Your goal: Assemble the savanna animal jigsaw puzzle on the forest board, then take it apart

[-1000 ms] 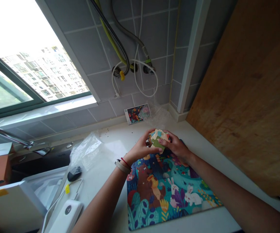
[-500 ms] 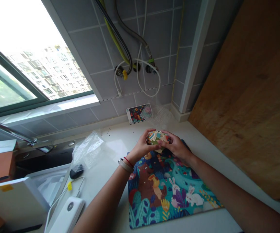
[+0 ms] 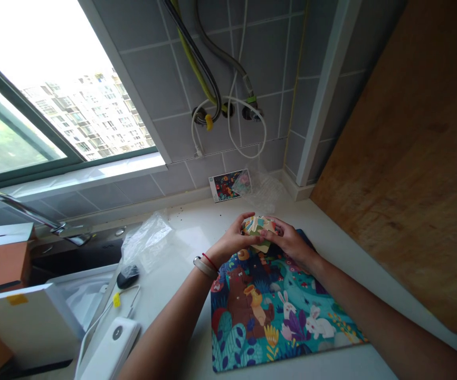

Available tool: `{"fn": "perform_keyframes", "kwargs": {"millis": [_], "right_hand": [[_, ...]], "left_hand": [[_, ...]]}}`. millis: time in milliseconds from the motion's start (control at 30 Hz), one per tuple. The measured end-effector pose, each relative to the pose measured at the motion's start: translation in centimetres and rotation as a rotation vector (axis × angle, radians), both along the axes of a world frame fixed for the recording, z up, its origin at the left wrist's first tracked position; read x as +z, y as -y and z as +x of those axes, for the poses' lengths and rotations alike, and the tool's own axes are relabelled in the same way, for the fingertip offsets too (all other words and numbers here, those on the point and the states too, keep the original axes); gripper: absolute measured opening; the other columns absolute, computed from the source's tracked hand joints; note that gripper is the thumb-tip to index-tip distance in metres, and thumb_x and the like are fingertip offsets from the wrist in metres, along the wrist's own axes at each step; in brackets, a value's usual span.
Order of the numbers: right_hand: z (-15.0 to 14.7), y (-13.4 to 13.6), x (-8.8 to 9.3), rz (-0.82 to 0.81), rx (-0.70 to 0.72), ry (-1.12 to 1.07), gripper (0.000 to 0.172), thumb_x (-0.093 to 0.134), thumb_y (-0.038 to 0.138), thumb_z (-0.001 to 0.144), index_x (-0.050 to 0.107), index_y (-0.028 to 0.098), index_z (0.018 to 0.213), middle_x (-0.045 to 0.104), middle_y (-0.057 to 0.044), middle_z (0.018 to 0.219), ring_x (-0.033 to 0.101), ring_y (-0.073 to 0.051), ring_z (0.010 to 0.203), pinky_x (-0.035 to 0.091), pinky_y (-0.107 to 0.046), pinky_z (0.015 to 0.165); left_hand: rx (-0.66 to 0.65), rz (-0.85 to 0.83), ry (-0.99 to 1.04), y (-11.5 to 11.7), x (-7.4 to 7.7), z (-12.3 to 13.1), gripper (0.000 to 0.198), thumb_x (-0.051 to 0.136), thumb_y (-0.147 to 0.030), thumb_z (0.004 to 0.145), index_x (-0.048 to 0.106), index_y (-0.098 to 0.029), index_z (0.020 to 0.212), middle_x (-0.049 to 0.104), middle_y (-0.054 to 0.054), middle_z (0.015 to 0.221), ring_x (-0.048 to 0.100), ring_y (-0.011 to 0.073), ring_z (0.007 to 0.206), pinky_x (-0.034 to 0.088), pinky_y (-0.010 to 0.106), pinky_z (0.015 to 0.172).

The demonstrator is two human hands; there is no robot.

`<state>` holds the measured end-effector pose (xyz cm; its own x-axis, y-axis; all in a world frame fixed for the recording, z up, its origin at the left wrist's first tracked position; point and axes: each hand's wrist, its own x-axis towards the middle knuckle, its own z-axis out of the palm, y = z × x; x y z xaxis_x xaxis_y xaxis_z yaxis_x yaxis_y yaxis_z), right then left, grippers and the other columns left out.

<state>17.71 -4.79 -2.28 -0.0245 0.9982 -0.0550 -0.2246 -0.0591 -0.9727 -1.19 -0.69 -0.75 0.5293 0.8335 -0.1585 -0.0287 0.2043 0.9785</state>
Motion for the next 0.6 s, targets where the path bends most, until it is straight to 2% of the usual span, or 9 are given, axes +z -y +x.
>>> {"fn": "perform_keyframes", "kwargs": {"millis": [167, 333, 467, 600], "right_hand": [[-0.2, 0.1, 0.2, -0.022, 0.036, -0.051, 0.043, 0.091, 0.045, 0.073, 0.078, 0.029, 0.110, 0.081, -0.002, 0.107, 0.076, -0.029, 0.099, 0.064, -0.035, 0.081], [0.3, -0.5, -1.0, 0.018, -0.027, 0.043, 0.048, 0.087, 0.047, 0.077, 0.074, 0.031, 0.121, 0.078, -0.004, 0.122, 0.074, -0.028, 0.109, 0.063, -0.037, 0.090], [0.9, -1.2, -2.3, 0.129, -0.057, 0.261, 0.052, 0.081, 0.049, 0.081, 0.071, 0.027, 0.127, 0.076, -0.007, 0.124, 0.074, -0.027, 0.105, 0.060, -0.040, 0.094], [1.4, -1.6, -3.0, 0.223, -0.127, 0.394, 0.046, 0.076, 0.049, 0.084, 0.072, 0.024, 0.122, 0.078, -0.009, 0.115, 0.072, -0.024, 0.095, 0.061, -0.040, 0.090]], "left_hand": [[0.053, -0.049, -0.014, 0.0, 0.7, -0.1, 0.072, 0.087, -0.029, 0.069, 0.056, -0.023, 0.133, 0.071, 0.005, 0.106, 0.070, 0.0177, 0.081, 0.053, 0.023, 0.062], [0.093, -0.088, 0.049, -0.3, 1.0, -0.5, 0.071, 0.088, -0.030, 0.065, 0.056, -0.022, 0.128, 0.073, 0.006, 0.107, 0.071, 0.0178, 0.080, 0.054, 0.023, 0.062], [0.148, -0.018, 0.013, -1.0, 0.5, -0.8, 0.072, 0.087, -0.032, 0.066, 0.055, -0.021, 0.130, 0.074, 0.008, 0.111, 0.074, 0.0205, 0.084, 0.056, 0.024, 0.063], [0.339, 0.187, -0.168, -2.9, -0.2, -2.3, 0.069, 0.082, -0.030, 0.071, 0.053, -0.017, 0.132, 0.076, 0.011, 0.105, 0.075, 0.0228, 0.081, 0.058, 0.028, 0.064]]}}
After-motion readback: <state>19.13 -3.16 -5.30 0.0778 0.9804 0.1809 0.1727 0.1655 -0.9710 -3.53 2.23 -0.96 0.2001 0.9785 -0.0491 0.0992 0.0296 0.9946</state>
